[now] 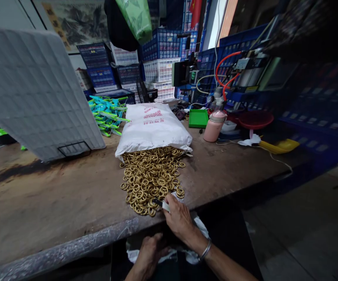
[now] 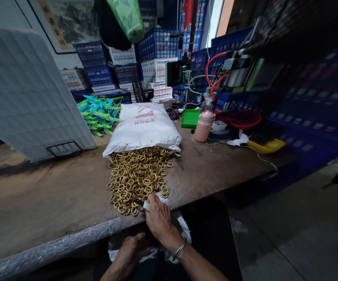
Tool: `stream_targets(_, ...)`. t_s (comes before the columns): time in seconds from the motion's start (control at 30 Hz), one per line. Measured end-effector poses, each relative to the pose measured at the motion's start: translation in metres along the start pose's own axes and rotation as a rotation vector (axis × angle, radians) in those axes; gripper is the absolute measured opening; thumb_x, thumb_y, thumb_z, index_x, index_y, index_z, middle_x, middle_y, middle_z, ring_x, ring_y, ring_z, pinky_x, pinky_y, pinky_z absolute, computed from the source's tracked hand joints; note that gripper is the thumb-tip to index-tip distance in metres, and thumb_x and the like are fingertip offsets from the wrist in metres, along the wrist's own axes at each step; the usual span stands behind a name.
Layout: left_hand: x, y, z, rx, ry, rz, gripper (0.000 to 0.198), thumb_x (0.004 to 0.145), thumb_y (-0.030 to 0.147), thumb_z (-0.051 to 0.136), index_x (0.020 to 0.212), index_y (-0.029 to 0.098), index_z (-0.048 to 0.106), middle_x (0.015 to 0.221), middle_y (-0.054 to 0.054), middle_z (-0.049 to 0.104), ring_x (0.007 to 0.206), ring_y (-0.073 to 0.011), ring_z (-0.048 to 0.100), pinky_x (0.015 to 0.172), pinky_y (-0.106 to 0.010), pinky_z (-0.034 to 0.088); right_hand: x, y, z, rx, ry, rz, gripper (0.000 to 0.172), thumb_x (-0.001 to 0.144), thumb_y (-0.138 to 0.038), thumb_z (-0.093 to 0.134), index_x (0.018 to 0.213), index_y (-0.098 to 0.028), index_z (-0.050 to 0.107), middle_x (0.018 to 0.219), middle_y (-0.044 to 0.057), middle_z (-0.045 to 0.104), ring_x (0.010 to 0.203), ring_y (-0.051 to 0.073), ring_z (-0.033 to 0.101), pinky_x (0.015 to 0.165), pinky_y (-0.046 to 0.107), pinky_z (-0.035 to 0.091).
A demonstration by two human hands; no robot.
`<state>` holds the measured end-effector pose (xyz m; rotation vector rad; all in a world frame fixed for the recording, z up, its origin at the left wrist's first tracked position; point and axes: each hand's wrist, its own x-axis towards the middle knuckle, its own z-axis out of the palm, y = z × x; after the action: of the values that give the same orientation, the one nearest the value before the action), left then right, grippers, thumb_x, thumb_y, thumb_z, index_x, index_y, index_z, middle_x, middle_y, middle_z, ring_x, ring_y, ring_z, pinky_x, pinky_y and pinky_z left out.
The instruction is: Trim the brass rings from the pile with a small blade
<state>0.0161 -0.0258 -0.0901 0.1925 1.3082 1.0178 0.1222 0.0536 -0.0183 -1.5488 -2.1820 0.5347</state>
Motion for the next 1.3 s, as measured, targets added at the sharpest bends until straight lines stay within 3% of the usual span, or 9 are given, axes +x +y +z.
stream_targets(0.07, -0.011, 0.007, 0.004, 0.032, 0.020, 0.008, 0.035, 0.057, 0.040, 0.071, 0.072, 0.015, 0.051, 0.070, -0.005, 0.060, 0.068, -0.0187, 0.060, 0.055, -0.028, 0.046, 0.002, 0.006, -0.003, 0.038, 0.026, -0.026, 0.013, 0.074, -0.008, 0.045, 0.079, -0.019, 0.050, 0.078, 0.001, 0.058, 0.070, 0.014, 0.053, 0.060, 0.023, 0.030)
stream_targets(0.17, -0.030, 0.024, 0.011, 0.177, -0.129, 0.183, 0.046, 0.056, 0.047, 0.069, 0.082, 0.013, 0.052, 0.062, -0.001, 0.057, 0.051, -0.0139, 0.056, 0.040, -0.022, 0.042, 0.002, 0.013, -0.008, 0.181, 0.064, -0.116, 0.011, 0.076, -0.011, 0.047, 0.081, -0.019, 0.053, 0.079, 0.001, 0.057, 0.074, 0.013, 0.052, 0.065, 0.022, 0.034)
stream_targets(0.33, -0.048, 0.048, 0.023, 0.272, -0.028, 0.418, 0.053, 0.066, 0.054, 0.057, 0.100, 0.016, 0.045, 0.047, 0.008, 0.047, 0.033, -0.0075, 0.039, 0.029, -0.017, 0.033, -0.012, 0.012, -0.012, 0.431, 0.004, -0.254, 0.009, 0.080, -0.020, 0.048, 0.084, -0.019, 0.056, 0.079, 0.002, 0.058, 0.074, 0.013, 0.052, 0.068, 0.022, 0.038)
stream_targets(0.43, -0.047, 0.055, 0.026, 0.325, -0.063, 0.449, 0.045, 0.068, 0.052, 0.056, 0.092, 0.015, 0.050, 0.044, 0.009, 0.042, 0.031, -0.0049, 0.032, 0.029, -0.016, 0.028, -0.021, 0.007, -0.011, 0.462, -0.041, -0.265, 0.007, 0.077, -0.019, 0.049, 0.079, -0.018, 0.056, 0.076, 0.002, 0.057, 0.073, 0.014, 0.052, 0.066, 0.023, 0.039)
stream_targets(0.6, -0.044, 0.057, 0.029, 0.391, -0.094, 0.503, 0.034, 0.069, 0.049, 0.056, 0.062, 0.016, 0.049, 0.042, 0.008, 0.038, 0.034, -0.0048, 0.030, 0.032, -0.017, 0.026, -0.025, 0.003, -0.010, 0.575, -0.069, -0.087, 0.014, 0.080, -0.029, 0.045, 0.076, -0.018, 0.053, 0.068, -0.001, 0.053, 0.064, 0.011, 0.049, 0.061, 0.021, 0.038)
stream_targets(0.87, -0.045, 0.055, 0.021, 0.647, 0.054, 0.902, 0.019, 0.075, 0.033, 0.053, 0.069, 0.017, 0.062, 0.063, -0.001, 0.059, 0.061, -0.0143, 0.052, 0.060, -0.024, 0.042, -0.029, 0.006, -0.003, 0.872, -0.322, 0.238, 0.032, 0.082, -0.042, 0.039, 0.061, -0.018, 0.042, 0.047, -0.007, 0.036, 0.044, 0.006, 0.034, 0.045, 0.017, 0.029)
stream_targets(0.97, -0.047, 0.055, 0.022, 0.610, 0.034, 0.869, 0.018, 0.074, 0.032, 0.055, 0.067, 0.017, 0.062, 0.061, 0.000, 0.058, 0.059, -0.0134, 0.052, 0.058, -0.023, 0.042, -0.029, 0.007, 0.000, 0.929, -0.351, 0.283, 0.031, 0.083, -0.041, 0.038, 0.062, -0.018, 0.043, 0.045, -0.008, 0.035, 0.040, 0.005, 0.030, 0.043, 0.017, 0.027)
stream_targets(1.13, -0.050, 0.055, 0.027, 0.395, -0.114, 0.556, 0.027, 0.074, 0.042, 0.056, 0.067, 0.016, 0.055, 0.051, 0.004, 0.047, 0.038, -0.0057, 0.036, 0.037, -0.017, 0.032, -0.027, 0.004, -0.007, 0.823, -0.234, 0.238, 0.020, 0.078, -0.033, 0.045, 0.065, -0.018, 0.045, 0.051, -0.006, 0.043, 0.048, 0.007, 0.038, 0.049, 0.017, 0.032)
stream_targets(1.3, -0.052, 0.056, 0.024, 0.291, -0.242, 0.409, 0.027, 0.075, 0.042, 0.054, 0.071, 0.016, 0.051, 0.057, 0.004, 0.048, 0.037, -0.0043, 0.038, 0.036, -0.016, 0.033, -0.027, 0.001, -0.010, 0.782, -0.215, 0.185, 0.019, 0.078, -0.031, 0.045, 0.063, -0.018, 0.044, 0.050, -0.007, 0.041, 0.051, 0.007, 0.039, 0.052, 0.018, 0.033)
